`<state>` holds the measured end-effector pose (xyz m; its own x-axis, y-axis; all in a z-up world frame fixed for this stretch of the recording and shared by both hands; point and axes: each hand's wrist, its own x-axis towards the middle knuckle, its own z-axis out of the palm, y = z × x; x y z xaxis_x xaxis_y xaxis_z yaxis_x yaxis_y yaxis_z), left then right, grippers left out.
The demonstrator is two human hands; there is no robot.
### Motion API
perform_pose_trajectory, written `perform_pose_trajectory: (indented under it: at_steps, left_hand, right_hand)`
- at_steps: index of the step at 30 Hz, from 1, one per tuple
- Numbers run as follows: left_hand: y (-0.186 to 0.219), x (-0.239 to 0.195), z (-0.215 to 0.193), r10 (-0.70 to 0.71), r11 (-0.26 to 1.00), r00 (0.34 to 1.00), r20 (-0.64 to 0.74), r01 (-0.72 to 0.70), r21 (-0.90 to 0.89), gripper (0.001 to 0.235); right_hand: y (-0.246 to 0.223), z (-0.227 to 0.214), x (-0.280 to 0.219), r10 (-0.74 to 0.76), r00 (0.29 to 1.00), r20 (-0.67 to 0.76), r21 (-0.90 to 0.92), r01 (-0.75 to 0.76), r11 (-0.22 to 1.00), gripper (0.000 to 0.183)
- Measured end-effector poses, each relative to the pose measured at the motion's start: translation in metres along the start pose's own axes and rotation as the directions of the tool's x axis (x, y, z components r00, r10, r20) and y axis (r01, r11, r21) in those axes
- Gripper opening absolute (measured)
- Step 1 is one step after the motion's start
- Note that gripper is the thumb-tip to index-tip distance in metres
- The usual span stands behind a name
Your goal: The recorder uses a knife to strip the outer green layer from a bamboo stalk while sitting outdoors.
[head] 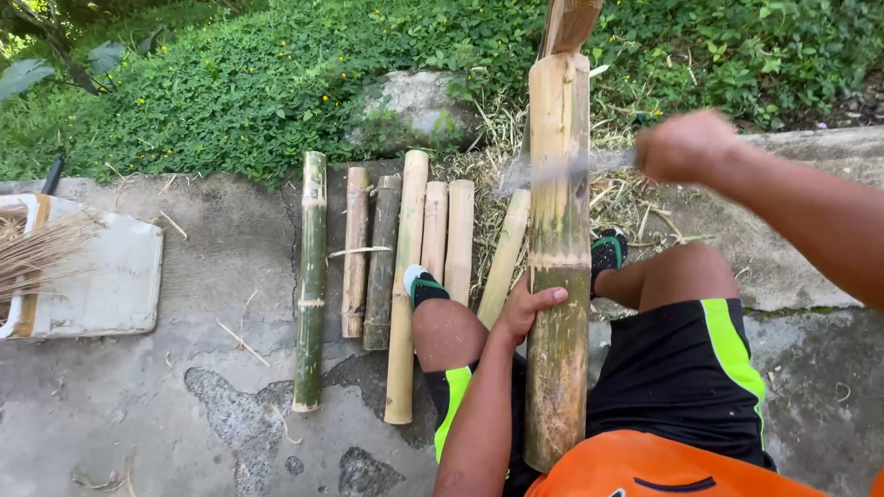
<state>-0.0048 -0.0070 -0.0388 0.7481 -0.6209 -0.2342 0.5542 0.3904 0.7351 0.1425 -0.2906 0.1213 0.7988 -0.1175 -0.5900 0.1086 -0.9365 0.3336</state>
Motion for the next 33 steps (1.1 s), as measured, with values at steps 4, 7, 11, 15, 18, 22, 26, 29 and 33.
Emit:
perform_pose_trajectory:
  at_steps: [4, 7, 11, 15, 18, 22, 26, 29, 33]
  left_hand:
    - [0.007, -0.005, 0.006, -0.027, 1.0, 0.999, -0.031, 0.027, 0.006, 0.085]
    - [-0.001, 0.003, -0.001, -0.002, 1.0, 1.0, -0.009, 0.003, 0.011, 0.085]
    - [-0.003, 0.0, -0.003, -0.009, 0.999, 1.0, -0.018, 0.01, 0.039, 0.084]
    - [-0.004, -0.001, -0.004, 0.009, 0.999, 1.0, -0.018, -0.008, 0.042, 0.082]
    - [0.001, -0.006, 0.002, -0.004, 0.998, 1.0, -0.029, 0.005, 0.062, 0.084]
    - [-0.006, -0.002, -0.002, -0.026, 0.999, 0.999, -0.039, 0.027, 0.02, 0.084]
    - [0.002, -0.003, 0.0, -0.04, 0.997, 0.998, -0.052, 0.044, 0.062, 0.089]
    - [0.004, 0.005, 0.001, -0.026, 0.998, 0.998, -0.048, 0.029, 0.058, 0.09]
    - [-0.008, -0.001, -0.007, -0.026, 0.997, 0.998, -0.051, 0.03, 0.073, 0.089]
  right_hand:
    - [0.026, -0.013, 0.001, 0.17, 0.984, -0.062, 0.069, -0.166, 0.984, 0.043]
    - [0.015, -0.004, -0.002, 0.049, 0.997, -0.066, -0.128, -0.057, 0.99, 0.041]
    - [0.035, -0.001, 0.018, 0.063, 0.997, -0.041, -0.045, -0.065, 0.997, 0.04]
    - [0.049, -0.013, 0.022, 0.213, 0.973, -0.086, 0.044, -0.209, 0.977, 0.054]
    - [0.011, 0.012, 0.01, -0.106, 0.993, -0.054, -0.09, 0.101, 0.991, 0.041]
    - [0.035, 0.004, 0.047, 0.093, 0.996, -0.007, -0.028, -0.093, 0.995, 0.033]
    - [0.023, -0.02, 0.017, 0.119, 0.987, -0.11, 0.073, -0.111, 0.991, 0.039]
    - [0.023, -0.01, 0.037, -0.001, 0.998, -0.061, -0.027, 0.0, 1.0, 0.03]
    - [0.044, -0.005, 0.048, 0.231, 0.952, -0.2, 0.359, -0.148, 0.921, 0.037]
